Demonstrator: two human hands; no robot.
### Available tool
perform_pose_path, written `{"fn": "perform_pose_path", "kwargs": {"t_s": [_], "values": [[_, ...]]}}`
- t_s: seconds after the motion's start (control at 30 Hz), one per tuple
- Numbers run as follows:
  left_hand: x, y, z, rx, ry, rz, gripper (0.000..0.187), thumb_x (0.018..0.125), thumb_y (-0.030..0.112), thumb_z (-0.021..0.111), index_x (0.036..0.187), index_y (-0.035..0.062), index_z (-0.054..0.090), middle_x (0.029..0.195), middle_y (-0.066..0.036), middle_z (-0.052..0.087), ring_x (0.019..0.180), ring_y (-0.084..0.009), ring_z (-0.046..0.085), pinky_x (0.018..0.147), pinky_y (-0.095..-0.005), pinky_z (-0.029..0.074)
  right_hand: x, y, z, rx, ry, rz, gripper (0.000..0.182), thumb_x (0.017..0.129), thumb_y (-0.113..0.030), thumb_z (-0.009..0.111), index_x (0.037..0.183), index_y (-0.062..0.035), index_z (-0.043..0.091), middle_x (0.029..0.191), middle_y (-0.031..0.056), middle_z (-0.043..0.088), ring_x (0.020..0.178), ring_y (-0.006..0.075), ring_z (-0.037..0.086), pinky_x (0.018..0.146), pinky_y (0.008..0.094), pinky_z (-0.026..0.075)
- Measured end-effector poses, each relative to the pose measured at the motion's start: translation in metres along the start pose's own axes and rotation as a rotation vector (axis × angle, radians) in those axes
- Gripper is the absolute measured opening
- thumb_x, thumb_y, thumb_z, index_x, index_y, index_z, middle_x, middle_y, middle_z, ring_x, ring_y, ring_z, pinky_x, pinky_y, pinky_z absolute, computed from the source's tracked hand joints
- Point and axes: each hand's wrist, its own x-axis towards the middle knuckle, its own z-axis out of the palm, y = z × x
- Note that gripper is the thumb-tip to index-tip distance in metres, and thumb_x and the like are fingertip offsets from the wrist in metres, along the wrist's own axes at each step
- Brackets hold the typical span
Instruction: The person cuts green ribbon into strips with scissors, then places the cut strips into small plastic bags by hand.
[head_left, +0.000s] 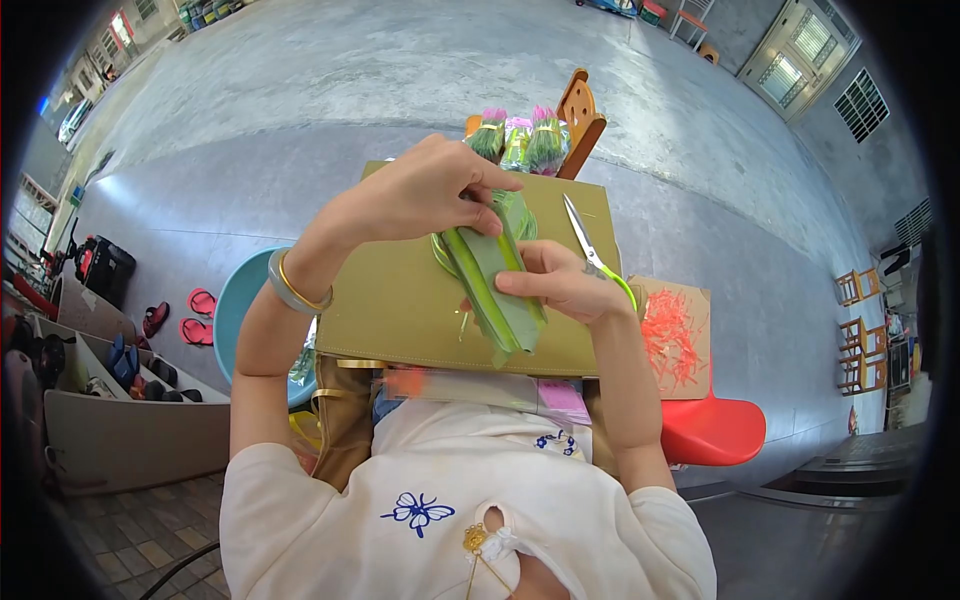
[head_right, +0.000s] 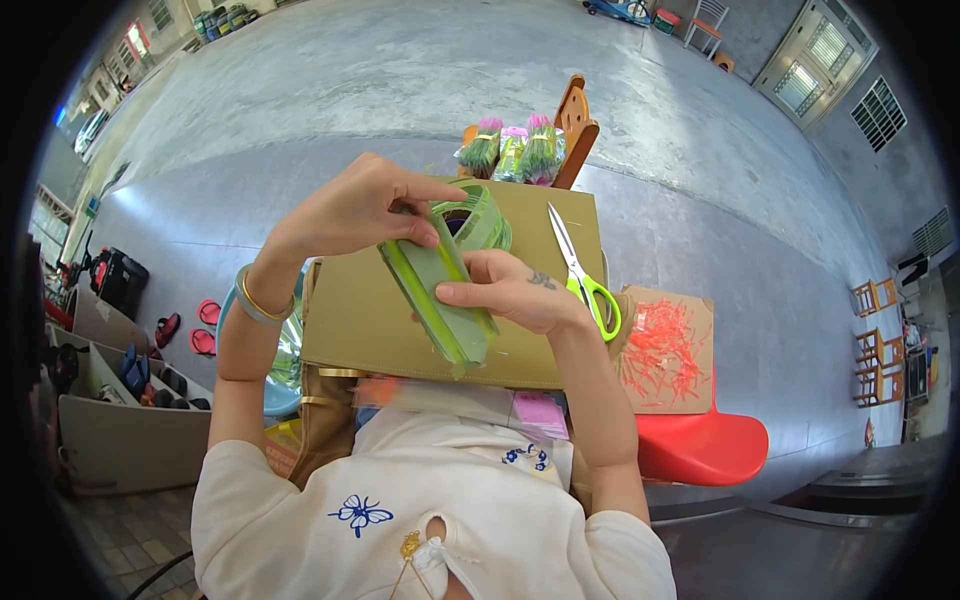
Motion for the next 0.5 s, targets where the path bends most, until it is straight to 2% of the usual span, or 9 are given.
{"fn": "perform_pose_path", "kwargs": {"t_s": [0.1, 0.2, 0.3, 0.4, 0.43, 0.5], "values": [[0.002, -0.006, 0.009, -0.172, 0.236, -0.092, 0.034, 0.078, 0.004, 0.064, 0.112, 0.0033, 0.061, 0.08, -0.011, 0.068, 0.063, -0.0103, 0.061, 0.06, -0.0232, 0.048, 0.003, 0.005, 0.0, 0.0, 0.004, 0.01, 0.034, 0.091, -0.02, 0.053, 0.115, 0.0032, 0.051, 0.101, 0.0135, 0.064, 0.089, 0.0208, 0.063, 0.08, 0.0341, 0.049], [-0.006, -0.013, 0.019, -0.063, 0.566, -0.047, 0.033, 0.08, 0.001, 0.061, 0.113, 0.0056, 0.061, 0.08, -0.01, 0.068, 0.064, -0.0123, 0.063, 0.06, -0.0235, 0.05, 0.005, 0.014, -0.004, 0.447, 0.228, -0.196, 0.029, 0.092, -0.016, 0.049, 0.112, 0.0043, 0.051, 0.104, 0.0166, 0.062, 0.09, 0.0232, 0.063, 0.083, 0.0353, 0.05], [-0.028, -0.016, 0.04, -0.365, 0.326, -0.096, 0.032, 0.08, -0.005, 0.058, 0.109, 0.0062, 0.063, 0.077, -0.007, 0.067, 0.065, -0.0133, 0.064, 0.059, -0.0239, 0.051, 0.003, 0.02, -0.015, 0.706, 0.227, -0.313, 0.032, 0.094, -0.018, 0.043, 0.116, 0.005, 0.046, 0.112, 0.0188, 0.058, 0.096, 0.0267, 0.061, 0.085, 0.0374, 0.051], [-0.042, -0.012, 0.056, -0.441, 0.085, 0.007, 0.03, 0.079, -0.01, 0.055, 0.102, 0.0061, 0.067, 0.076, -0.006, 0.066, 0.064, -0.0116, 0.063, 0.058, -0.0237, 0.052, 0.003, 0.029, -0.02, 0.902, 0.162, -0.305, 0.035, 0.096, -0.02, 0.038, 0.12, 0.0045, 0.042, 0.118, 0.0192, 0.053, 0.103, 0.0278, 0.058, 0.088, 0.0397, 0.05], [-0.042, -0.01, 0.059, -0.49, 0.073, -0.002, 0.027, 0.078, -0.011, 0.055, 0.093, 0.0051, 0.07, 0.077, -0.006, 0.067, 0.065, -0.0121, 0.064, 0.057, -0.0234, 0.053, 0.002, 0.029, -0.019, 0.923, 0.128, -0.299, 0.035, 0.096, -0.021, 0.037, 0.121, 0.0046, 0.042, 0.119, 0.0192, 0.053, 0.105, 0.0276, 0.057, 0.09, 0.0399, 0.049], [-0.038, -0.013, 0.062, -0.52, 0.091, 0.007, 0.025, 0.077, -0.011, 0.056, 0.091, 0.0042, 0.07, 0.076, -0.006, 0.067, 0.066, -0.0126, 0.065, 0.058, -0.0236, 0.053, 0.002, 0.028, -0.017, 0.95, 0.075, -0.28, 0.038, 0.097, -0.022, 0.036, 0.123, 0.0048, 0.041, 0.12, 0.0193, 0.052, 0.109, 0.0272, 0.054, 0.093, 0.0399, 0.046]]}}
